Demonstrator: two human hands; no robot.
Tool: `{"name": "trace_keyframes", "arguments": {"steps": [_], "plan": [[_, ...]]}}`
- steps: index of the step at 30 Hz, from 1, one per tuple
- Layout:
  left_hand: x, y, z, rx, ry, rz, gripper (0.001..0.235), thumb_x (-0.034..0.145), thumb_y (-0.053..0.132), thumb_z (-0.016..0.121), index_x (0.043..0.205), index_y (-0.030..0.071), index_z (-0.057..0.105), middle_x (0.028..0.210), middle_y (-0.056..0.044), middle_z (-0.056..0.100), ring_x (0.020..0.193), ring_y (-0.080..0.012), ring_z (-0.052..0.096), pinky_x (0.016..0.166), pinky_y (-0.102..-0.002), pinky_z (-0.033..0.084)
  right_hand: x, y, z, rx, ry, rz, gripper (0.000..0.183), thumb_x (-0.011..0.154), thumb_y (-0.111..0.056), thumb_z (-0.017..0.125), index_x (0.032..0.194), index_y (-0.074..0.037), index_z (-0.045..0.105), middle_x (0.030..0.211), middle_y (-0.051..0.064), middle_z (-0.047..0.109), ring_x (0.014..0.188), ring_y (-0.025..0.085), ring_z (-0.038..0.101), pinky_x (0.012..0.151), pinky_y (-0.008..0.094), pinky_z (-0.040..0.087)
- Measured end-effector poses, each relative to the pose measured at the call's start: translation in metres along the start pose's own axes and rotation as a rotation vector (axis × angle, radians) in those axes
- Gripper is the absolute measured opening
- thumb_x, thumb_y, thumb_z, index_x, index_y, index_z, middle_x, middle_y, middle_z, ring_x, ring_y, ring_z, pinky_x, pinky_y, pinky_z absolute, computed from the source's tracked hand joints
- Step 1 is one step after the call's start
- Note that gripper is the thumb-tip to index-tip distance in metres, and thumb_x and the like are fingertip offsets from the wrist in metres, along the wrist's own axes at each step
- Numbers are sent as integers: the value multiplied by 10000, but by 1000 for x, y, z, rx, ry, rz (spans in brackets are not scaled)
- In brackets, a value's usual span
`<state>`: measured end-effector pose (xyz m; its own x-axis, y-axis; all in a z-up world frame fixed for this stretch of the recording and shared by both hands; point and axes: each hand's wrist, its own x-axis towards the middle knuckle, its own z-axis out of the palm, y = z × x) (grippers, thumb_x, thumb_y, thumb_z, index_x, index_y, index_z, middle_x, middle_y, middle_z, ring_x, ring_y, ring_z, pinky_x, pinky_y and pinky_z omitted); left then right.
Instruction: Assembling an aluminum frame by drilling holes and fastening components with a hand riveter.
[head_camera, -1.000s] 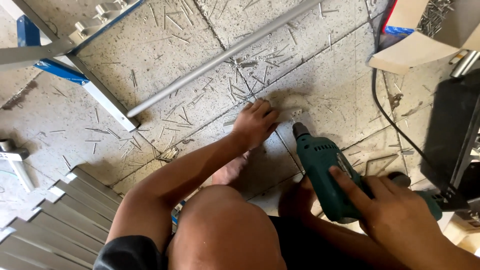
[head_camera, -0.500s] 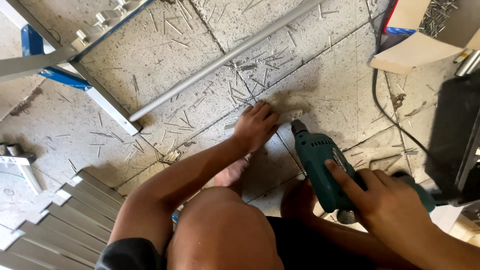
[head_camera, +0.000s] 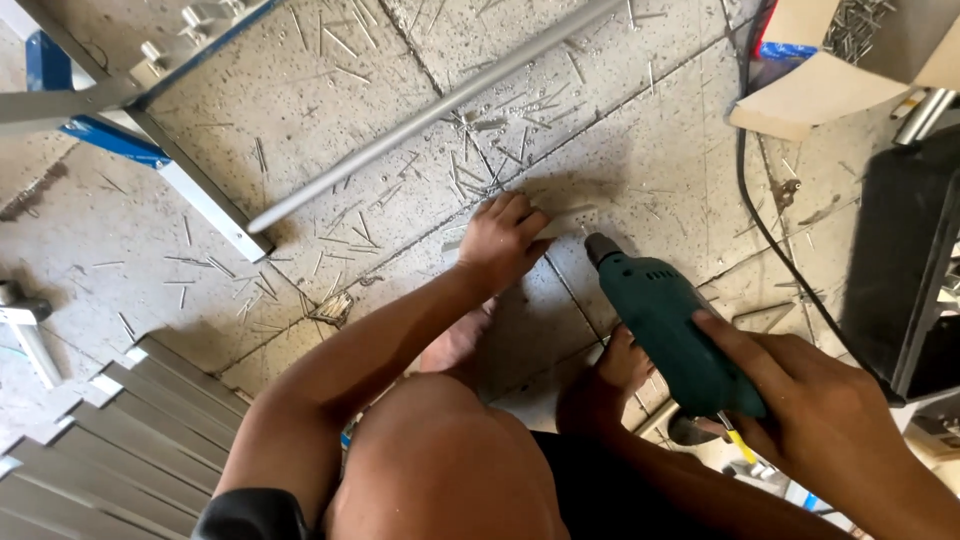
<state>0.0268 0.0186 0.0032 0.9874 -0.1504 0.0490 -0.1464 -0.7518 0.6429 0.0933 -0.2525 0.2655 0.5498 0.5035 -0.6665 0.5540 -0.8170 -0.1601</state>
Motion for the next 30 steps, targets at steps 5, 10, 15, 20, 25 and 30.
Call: {"name": "trace_keyframes", "arguments": {"steps": [5,10,15,20,25,30], "plan": [[-2,0,4,33,3,-15,259,871,275,768,1075,139,682,1125,-85,631,1076,-264,623,869,-398,536,-5,-1,1,18,35,-15,1011,515,-177,834,1473,-255,521,986,24,745,651,189,732,558,344,588],[-1,1,2,23,8,-13,272,869,261,770,1069,113,662,1092,-83,632,1059,-266,633,893,-398,554,-2,-5,-3,10,5,-10,1026,516,-205,846,1480,-276,504,1030,29,755,655,186,763,556,331,611],[-3,-2,5,19,3,-24,264,878,280,757,1064,116,664,1084,-73,618,1049,-251,616,875,-383,535,3,-4,-8,49,-25,-7,1050,506,-120,829,1493,-240,490,1045,47,752,675,214,764,576,362,612],[-3,-5,11,-13,-19,-30,279,872,297,753,1069,123,658,1114,-81,609,1109,-279,595,893,-415,516,24,5,-22,-8,-216,68,1138,547,-191,867,1557,-308,355,1147,80,744,736,249,839,663,344,722],[-2,-4,6,-9,-64,-28,263,862,247,758,1068,123,651,1083,-59,584,1068,-256,584,914,-396,520,55,-1,-61,-59,-249,179,1014,601,-231,844,1508,-376,414,894,9,816,682,229,834,605,378,651],[-1,0,2,-92,10,-18,303,809,201,783,1068,103,660,1091,-67,580,1059,-271,581,903,-407,503,58,-5,-69,-5,-317,131,1120,530,-200,868,1515,-398,373,1086,-52,783,730,221,844,665,380,672]]}}
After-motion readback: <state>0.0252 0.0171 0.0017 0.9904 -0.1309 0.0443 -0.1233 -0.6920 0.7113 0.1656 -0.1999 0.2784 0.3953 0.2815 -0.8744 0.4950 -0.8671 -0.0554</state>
